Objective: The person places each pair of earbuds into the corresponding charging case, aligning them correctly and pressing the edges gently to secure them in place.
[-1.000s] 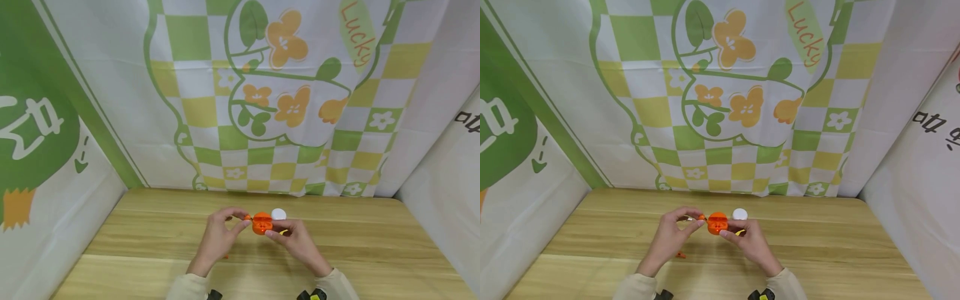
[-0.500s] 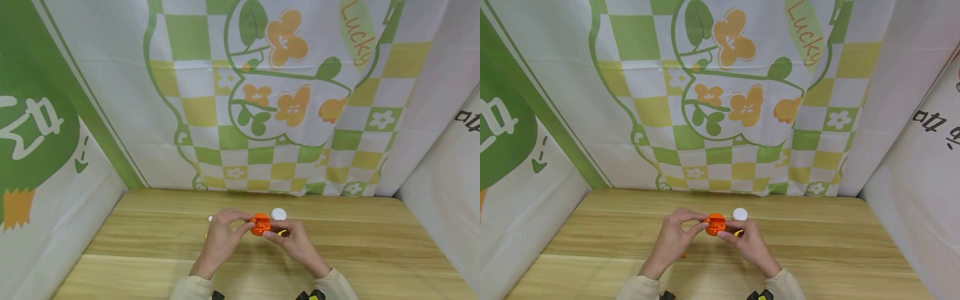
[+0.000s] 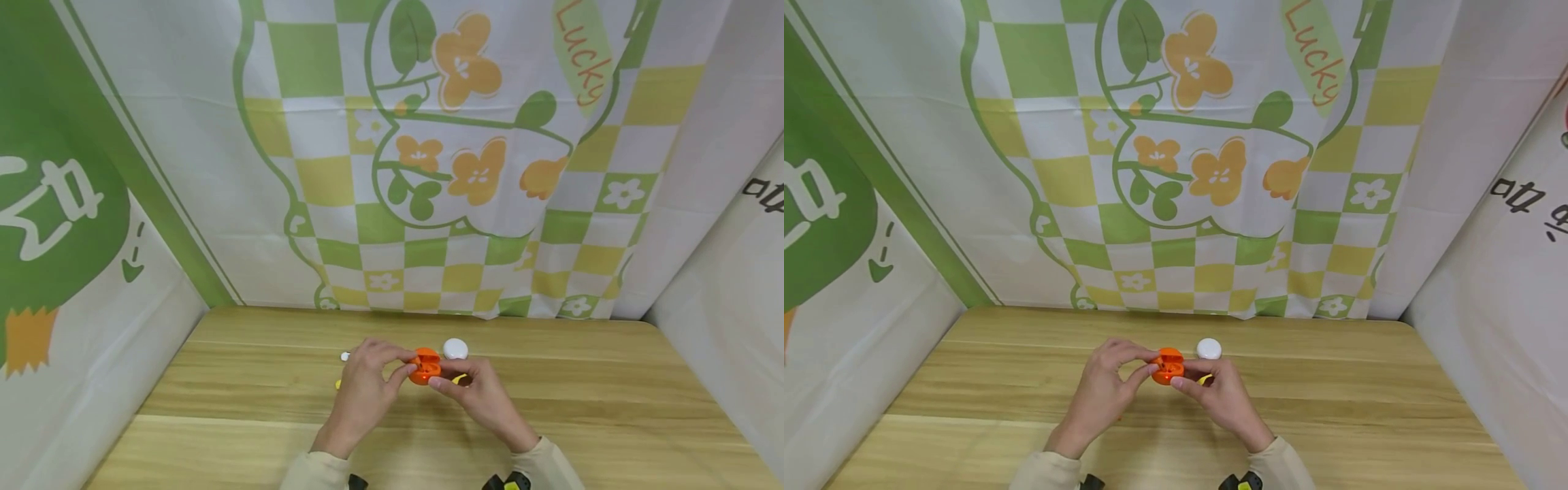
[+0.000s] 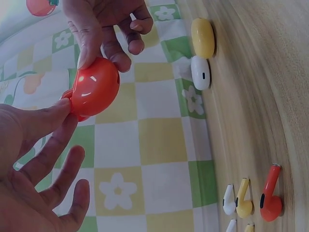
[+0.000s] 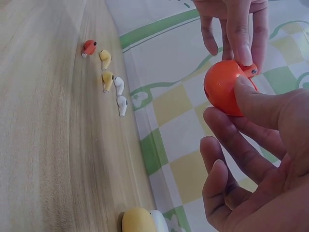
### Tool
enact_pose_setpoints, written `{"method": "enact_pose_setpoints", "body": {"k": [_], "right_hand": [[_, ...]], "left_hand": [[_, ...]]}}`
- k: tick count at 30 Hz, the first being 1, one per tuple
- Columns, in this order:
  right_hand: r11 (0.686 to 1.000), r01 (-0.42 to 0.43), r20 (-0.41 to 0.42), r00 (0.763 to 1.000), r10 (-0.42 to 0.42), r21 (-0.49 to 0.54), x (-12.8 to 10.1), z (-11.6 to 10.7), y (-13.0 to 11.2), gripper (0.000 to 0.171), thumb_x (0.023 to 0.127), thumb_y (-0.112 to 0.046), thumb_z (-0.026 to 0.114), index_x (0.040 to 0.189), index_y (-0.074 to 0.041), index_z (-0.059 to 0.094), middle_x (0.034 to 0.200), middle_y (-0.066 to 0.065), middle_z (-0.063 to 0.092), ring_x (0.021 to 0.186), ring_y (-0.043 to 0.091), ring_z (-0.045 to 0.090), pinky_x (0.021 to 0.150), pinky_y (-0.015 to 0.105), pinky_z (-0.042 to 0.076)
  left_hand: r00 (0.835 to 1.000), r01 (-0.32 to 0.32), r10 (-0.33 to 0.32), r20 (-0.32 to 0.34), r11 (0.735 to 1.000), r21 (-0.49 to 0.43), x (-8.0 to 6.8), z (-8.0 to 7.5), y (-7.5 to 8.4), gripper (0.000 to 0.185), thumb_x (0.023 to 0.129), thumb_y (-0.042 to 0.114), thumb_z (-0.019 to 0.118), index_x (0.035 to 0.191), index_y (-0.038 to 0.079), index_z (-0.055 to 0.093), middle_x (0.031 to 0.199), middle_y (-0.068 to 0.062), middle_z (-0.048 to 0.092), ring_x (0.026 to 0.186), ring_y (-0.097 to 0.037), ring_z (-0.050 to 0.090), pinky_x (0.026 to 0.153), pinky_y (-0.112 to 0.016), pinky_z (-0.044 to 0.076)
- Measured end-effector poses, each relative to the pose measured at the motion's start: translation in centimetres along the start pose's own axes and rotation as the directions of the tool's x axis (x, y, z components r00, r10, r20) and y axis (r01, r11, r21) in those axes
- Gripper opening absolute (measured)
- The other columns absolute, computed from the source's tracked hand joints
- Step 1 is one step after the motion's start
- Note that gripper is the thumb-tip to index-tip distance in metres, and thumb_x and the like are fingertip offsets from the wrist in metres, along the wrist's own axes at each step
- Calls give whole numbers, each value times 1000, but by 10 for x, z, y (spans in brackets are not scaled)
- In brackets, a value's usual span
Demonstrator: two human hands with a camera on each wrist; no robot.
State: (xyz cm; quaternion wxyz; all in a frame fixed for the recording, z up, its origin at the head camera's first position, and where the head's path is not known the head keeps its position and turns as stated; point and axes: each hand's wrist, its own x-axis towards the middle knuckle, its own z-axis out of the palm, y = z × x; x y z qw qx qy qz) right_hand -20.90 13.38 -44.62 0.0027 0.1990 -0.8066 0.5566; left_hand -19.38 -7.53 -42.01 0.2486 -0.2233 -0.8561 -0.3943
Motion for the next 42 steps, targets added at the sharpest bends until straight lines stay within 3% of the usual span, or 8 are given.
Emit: {"method": "enact_pose_setpoints", "body": {"k": [10, 28, 36, 42], "right_hand": [[1000, -5, -14, 1000, 4, -13, 0, 0, 2, 22, 90, -13, 79, 110, -6, 79, 104, 5, 76, 87, 10, 63, 69, 26, 51], [999, -36, -21, 999, 36, 4, -1, 0, 2, 22, 90, -15, 79, 110, -6, 79, 104, 6, 76, 87, 12, 63, 67, 24, 51], [999, -41, -51, 998, 40, -7, -1, -2, 1, 22, 90, -16, 79, 109, -5, 79, 93, 3, 76, 87, 12, 64, 71, 27, 52], [998, -57, -65, 996, 57, 1, -1, -4, -1, 25, 90, -15, 79, 112, -2, 77, 94, 5, 75, 87, 13, 65, 74, 27, 53]], "left_hand": [[1000, -8, 7, 14, 999, 43, -2, 1, 2, 17, 78, 8, 87, 92, 16, 81, 90, 7, 75, 92, -14, 60, 81, -40, 48], [991, -18, 1, 133, 991, 130, -1, -3, 5, 13, 88, 19, 82, 100, 15, 80, 100, 3, 74, 99, -20, 61, 88, -47, 48], [989, 81, -86, 122, 995, 51, 0, -15, 1, 17, 90, 16, 79, 107, 14, 78, 107, 0, 71, 104, -24, 62, 91, -51, 49], [987, 133, -133, 92, 991, 5, 2, -25, -8, 19, 90, 10, 78, 108, 12, 77, 105, 0, 71, 99, -21, 63, 86, -45, 51]]}}
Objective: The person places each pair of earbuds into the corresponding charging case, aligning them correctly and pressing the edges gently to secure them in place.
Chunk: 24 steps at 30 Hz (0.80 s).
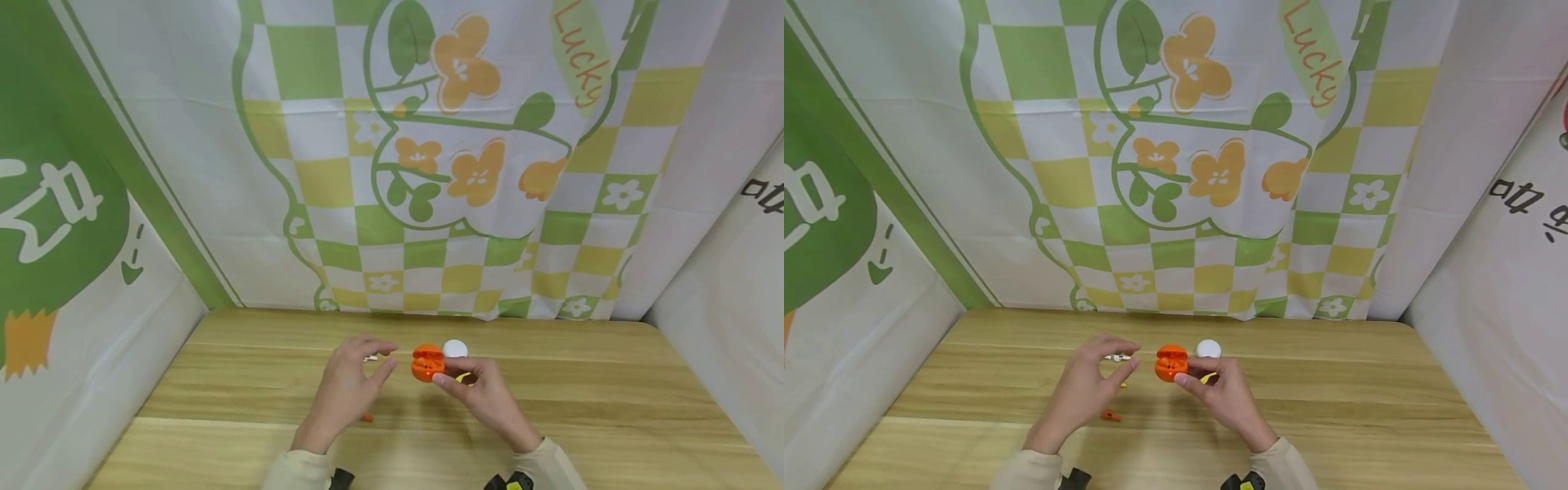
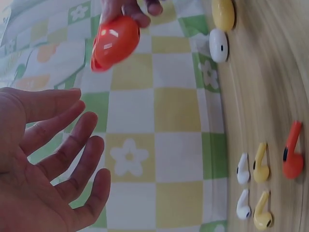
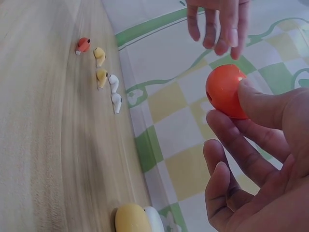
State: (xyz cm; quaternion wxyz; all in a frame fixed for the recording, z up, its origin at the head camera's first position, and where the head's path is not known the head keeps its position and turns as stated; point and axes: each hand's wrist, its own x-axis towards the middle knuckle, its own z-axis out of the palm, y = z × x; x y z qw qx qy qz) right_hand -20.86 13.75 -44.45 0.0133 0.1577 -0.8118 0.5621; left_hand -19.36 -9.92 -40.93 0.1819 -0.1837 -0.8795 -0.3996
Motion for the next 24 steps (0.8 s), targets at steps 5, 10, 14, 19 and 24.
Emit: {"method": "enact_pose_setpoints", "body": {"k": [5, 10, 14, 19, 24], "right_hand": [[999, -34, -9, 999, 34, 13, 0, -2, -2, 24, 91, -14, 78, 112, -2, 77, 94, 5, 74, 85, 13, 64, 73, 25, 53], [999, -34, -14, 999, 35, 16, 0, -3, -3, 24, 91, -14, 78, 111, -1, 77, 93, 6, 74, 82, 12, 63, 69, 24, 53], [999, -45, -18, 999, 45, 22, 0, -4, -5, 24, 91, -13, 78, 111, 0, 77, 92, 6, 74, 80, 14, 63, 67, 24, 53], [998, -60, -20, 998, 61, 22, 1, -6, -6, 24, 90, -14, 78, 111, -1, 77, 92, 6, 74, 81, 15, 63, 68, 24, 52], [997, -74, -14, 997, 74, 27, 2, -7, -5, 24, 90, -15, 79, 111, -3, 77, 90, 5, 73, 79, 16, 62, 66, 24, 51]], "left_hand": [[998, 53, -52, 21, 998, -25, 1, -8, -7, 20, 90, 10, 78, 110, 11, 77, 109, -2, 71, 99, -22, 63, 86, -45, 51], [993, 110, -108, 45, 994, -29, -1, -14, -18, 20, 90, 11, 78, 111, 12, 76, 107, 1, 71, 95, -17, 62, 85, -43, 51], [983, 154, -152, 101, 988, -13, -7, -16, -32, 19, 92, 13, 76, 110, 9, 76, 108, -2, 71, 96, -20, 63, 84, -43, 52], [962, 180, -188, 199, 982, 55, -15, -16, -49, 19, 91, 14, 77, 109, 8, 76, 106, -7, 72, 95, -26, 65, 81, -44, 54], [940, 182, -204, 272, 978, 102, -21, -16, -62, 20, 89, 13, 78, 108, 6, 76, 101, -6, 72, 91, -22, 64, 80, -43, 53]]}}
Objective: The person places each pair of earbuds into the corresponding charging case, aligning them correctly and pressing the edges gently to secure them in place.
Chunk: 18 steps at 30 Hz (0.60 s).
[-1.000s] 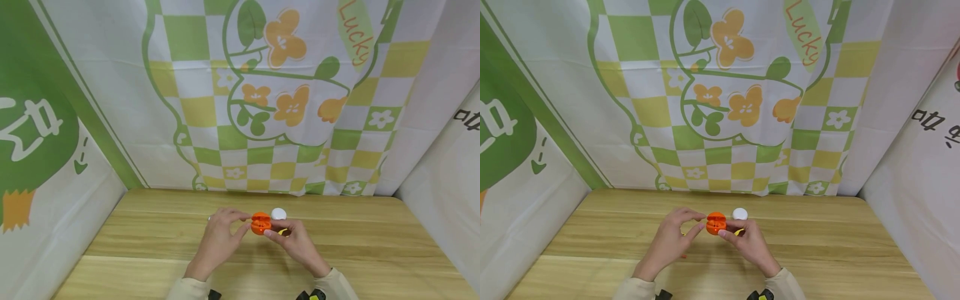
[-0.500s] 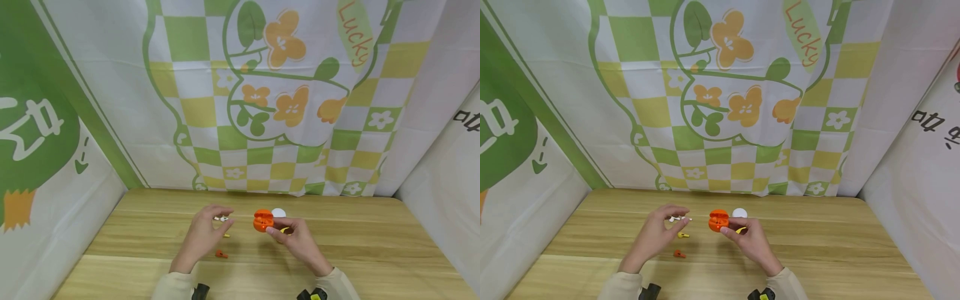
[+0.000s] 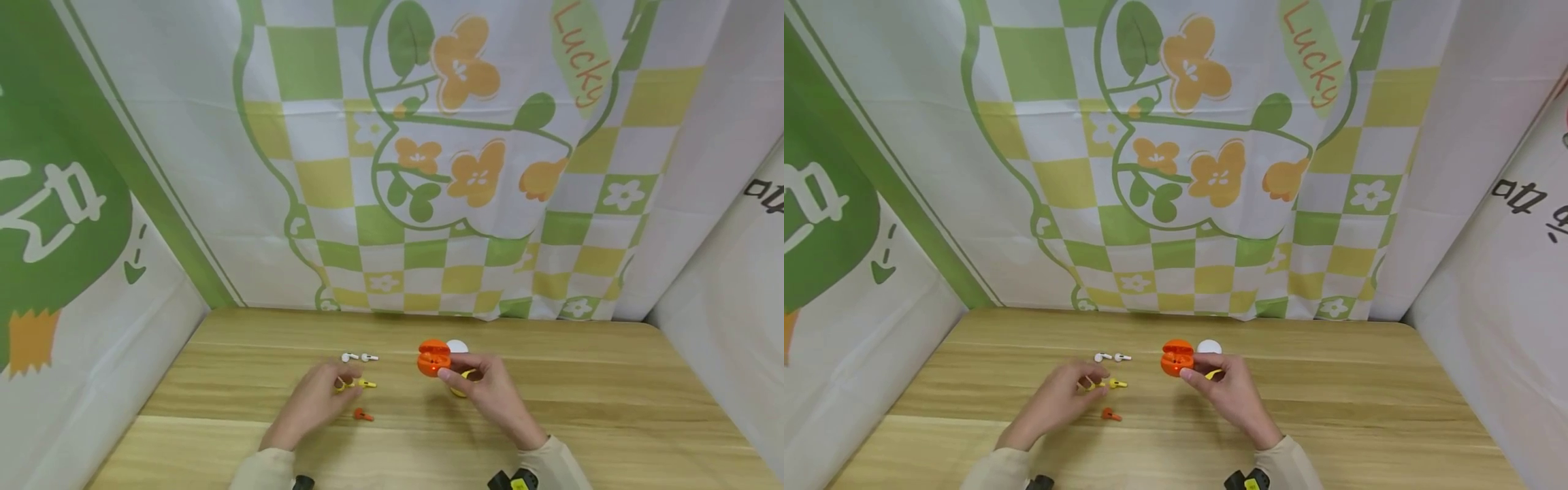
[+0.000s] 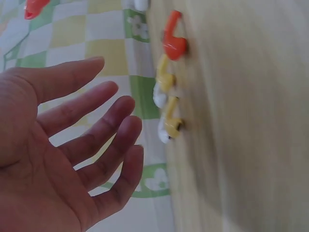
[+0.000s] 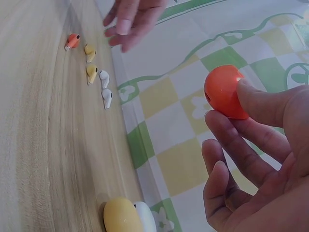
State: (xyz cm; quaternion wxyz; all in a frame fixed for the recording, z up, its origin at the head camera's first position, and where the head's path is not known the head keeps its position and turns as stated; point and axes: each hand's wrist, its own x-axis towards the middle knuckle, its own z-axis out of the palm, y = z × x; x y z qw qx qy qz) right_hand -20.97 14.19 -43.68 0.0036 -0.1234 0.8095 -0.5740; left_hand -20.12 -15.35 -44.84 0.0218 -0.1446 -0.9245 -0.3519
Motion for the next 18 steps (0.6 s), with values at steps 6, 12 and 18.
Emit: {"method": "enact_pose_setpoints", "body": {"k": [6, 12, 18], "right_hand": [[1000, 19, 1, 1000, -19, -4, 1, -1, 1, 23, 90, -15, 79, 110, -3, 77, 89, 5, 73, 78, 13, 61, 65, 24, 51], [1000, 3, 6, 1000, -3, -3, 0, -1, 0, 24, 90, -15, 79, 110, -3, 78, 89, 5, 72, 78, 19, 62, 64, 24, 50], [1000, 1, 7, 1000, -1, -4, -1, 0, -1, 24, 90, -15, 79, 111, -3, 78, 90, 5, 73, 79, 17, 62, 65, 24, 51]], "left_hand": [[992, 22, -23, 123, 1000, 9, -3, 1, -12, 24, 89, 17, 79, 109, 4, 74, 96, -3, 70, 87, -18, 63, 78, -44, 54], [983, 2, -3, 184, 1000, 2, -6, 3, -15, 27, 86, 22, 82, 107, 5, 75, 96, -4, 70, 87, -19, 62, 77, -44, 53], [976, -9, 9, 218, 1000, 3, -6, 7, -17, 27, 85, 26, 83, 105, 9, 77, 93, 1, 67, 85, -16, 58, 72, -39, 50]]}}
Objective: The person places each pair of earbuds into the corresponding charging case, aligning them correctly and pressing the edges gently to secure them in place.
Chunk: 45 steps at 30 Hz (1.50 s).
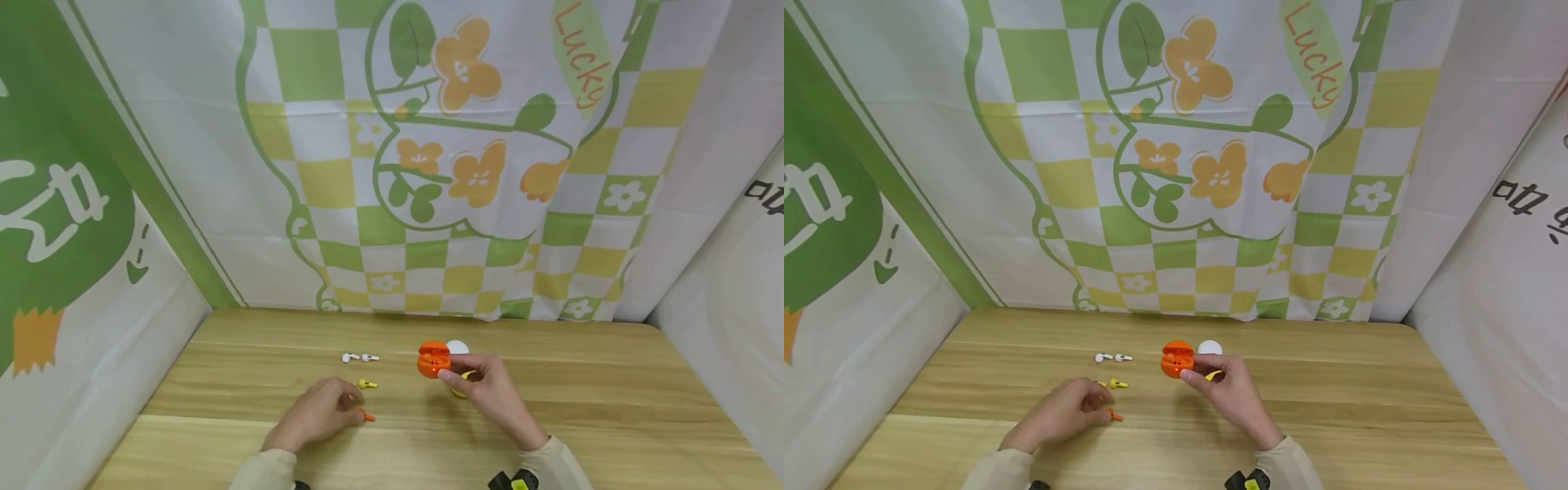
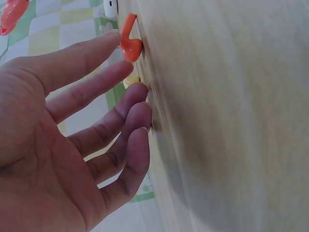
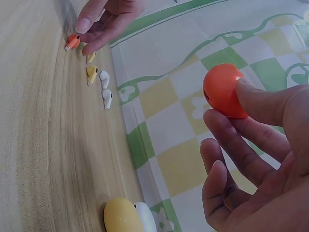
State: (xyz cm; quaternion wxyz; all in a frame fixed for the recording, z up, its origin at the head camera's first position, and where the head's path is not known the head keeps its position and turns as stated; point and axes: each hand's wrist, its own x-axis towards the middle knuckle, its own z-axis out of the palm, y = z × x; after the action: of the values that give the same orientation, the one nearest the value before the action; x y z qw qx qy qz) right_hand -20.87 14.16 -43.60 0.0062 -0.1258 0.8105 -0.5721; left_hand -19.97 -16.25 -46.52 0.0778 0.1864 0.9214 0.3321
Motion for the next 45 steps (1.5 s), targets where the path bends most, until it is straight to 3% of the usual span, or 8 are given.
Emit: {"method": "enact_pose_setpoints", "body": {"k": [7, 18, 30, 39, 45], "right_hand": [[1000, 9, 0, 1000, -9, -4, 0, 0, 1, 26, 91, -14, 78, 113, 1, 76, 95, 7, 74, 83, 14, 64, 68, 24, 52], [999, 32, 13, 999, -31, -24, -1, -1, -2, 27, 92, -16, 77, 114, 1, 75, 97, 7, 75, 89, 16, 66, 75, 26, 53], [999, 19, 14, 1000, -19, -45, 0, -1, 1, 25, 91, -16, 78, 112, -2, 77, 94, 4, 74, 87, 15, 65, 75, 26, 53], [999, 40, 21, 999, -39, -33, 0, -2, 1, 24, 92, -15, 77, 111, -1, 77, 93, 4, 74, 85, 13, 64, 73, 26, 53], [999, 40, 22, 999, -39, -31, 0, -3, 0, 26, 92, -16, 77, 113, 0, 76, 94, 5, 75, 87, 14, 64, 75, 26, 53]], "left_hand": [[1000, -20, 20, 0, 1000, 18, 0, 3, 0, 17, 84, 23, 84, 98, 15, 79, 89, 5, 65, 84, -15, 55, 73, -38, 47], [1000, 1, -1, 2, 1000, 13, 2, 4, 0, 12, 82, 14, 85, 92, 16, 78, 91, 4, 69, 87, -18, 61, 77, -49, 52], [999, -35, 36, -22, 999, 25, 3, 1, 4, 6, 88, 15, 80, 93, 17, 78, 88, 10, 70, 83, -12, 63, 75, -42, 53], [992, -95, 86, -94, 991, -95, 8, -4, 16, 11, 93, 7, 73, 103, 9, 78, 96, 0, 74, 80, -14, 68, 66, -29, 54], [993, -93, 72, -98, 968, -232, 13, -5, 24, 12, 95, 2, 68, 106, 0, 73, 81, -9, 70, 66, -24, 66, 51, -26, 53]]}}
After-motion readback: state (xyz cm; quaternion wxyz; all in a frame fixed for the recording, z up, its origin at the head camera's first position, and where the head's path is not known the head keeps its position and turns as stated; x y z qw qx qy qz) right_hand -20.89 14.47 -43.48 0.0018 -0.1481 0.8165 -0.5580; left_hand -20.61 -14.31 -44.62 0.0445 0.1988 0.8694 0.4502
